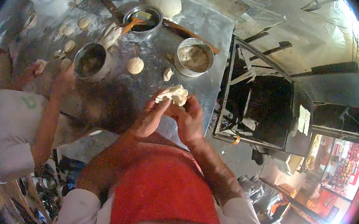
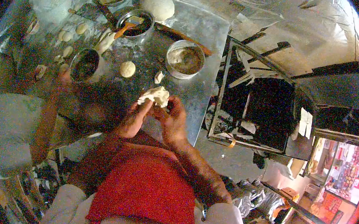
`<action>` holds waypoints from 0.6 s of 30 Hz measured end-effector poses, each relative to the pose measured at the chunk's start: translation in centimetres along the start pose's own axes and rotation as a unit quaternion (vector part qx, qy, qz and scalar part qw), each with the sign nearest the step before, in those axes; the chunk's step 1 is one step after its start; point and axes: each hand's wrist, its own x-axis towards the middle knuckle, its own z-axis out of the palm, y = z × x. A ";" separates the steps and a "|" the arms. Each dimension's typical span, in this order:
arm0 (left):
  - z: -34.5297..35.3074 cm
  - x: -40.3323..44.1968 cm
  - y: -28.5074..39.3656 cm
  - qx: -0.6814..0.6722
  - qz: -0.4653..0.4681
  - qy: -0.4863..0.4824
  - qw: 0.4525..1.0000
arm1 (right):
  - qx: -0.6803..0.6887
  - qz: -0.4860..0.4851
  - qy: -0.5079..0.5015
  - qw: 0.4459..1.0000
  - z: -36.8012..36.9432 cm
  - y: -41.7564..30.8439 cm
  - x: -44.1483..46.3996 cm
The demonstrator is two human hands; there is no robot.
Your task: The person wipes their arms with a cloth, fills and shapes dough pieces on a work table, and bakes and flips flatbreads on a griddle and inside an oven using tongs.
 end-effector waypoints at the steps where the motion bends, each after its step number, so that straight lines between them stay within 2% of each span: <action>1: -0.3 0.0 -0.4 -0.011 0.009 0.015 1.000 | 0.012 -0.013 -0.004 1.000 0.4 -0.1 -0.7; 2: -0.4 0.1 -0.8 -0.021 0.017 0.029 0.999 | 0.025 -0.026 -0.008 0.999 0.5 -0.1 -1.1; 3: -0.4 0.0 -1.1 -0.015 0.080 0.018 0.996 | -0.028 -0.026 -0.001 0.999 0.0 0.4 -1.1; 4: -0.7 0.1 -1.0 -0.014 0.081 0.016 0.996 | -0.027 -0.028 -0.001 0.999 0.2 -0.1 -1.2; 6: -1.5 0.2 -0.8 0.003 0.022 -0.018 1.000 | -0.063 0.026 -0.005 0.998 0.4 -1.6 -1.4; 7: -1.7 0.2 -1.0 0.004 0.020 -0.019 1.000 | -0.061 0.027 -0.003 0.998 -0.3 -1.6 -1.1; 9: -1.9 0.4 -1.6 0.062 0.064 -0.075 0.993 | -0.167 -0.024 -0.050 0.984 -1.7 -1.4 -0.2; 10: -1.7 0.5 -1.3 0.062 0.061 -0.076 0.993 | -0.165 -0.023 -0.048 0.985 -1.9 -1.5 0.0; 12: -1.1 0.7 -0.4 0.222 0.102 -0.025 0.970 | -0.178 -0.068 -0.091 0.977 -2.1 -1.7 0.2; 13: -0.8 0.9 -0.6 0.221 0.100 -0.027 0.970 | -0.178 -0.067 -0.089 0.978 -2.3 -1.4 0.3; 15: -0.3 1.3 -1.3 0.062 0.009 0.010 0.998 | -0.255 -0.113 -0.043 0.959 -2.7 -0.6 0.7; 16: -0.5 1.5 -2.0 0.062 0.008 0.009 0.998 | -0.256 -0.113 -0.042 0.959 -2.4 -0.7 0.7; 18: -1.1 1.6 -3.1 0.056 -0.009 -0.050 0.997 | -0.150 -0.125 0.012 0.981 -1.7 -1.1 0.4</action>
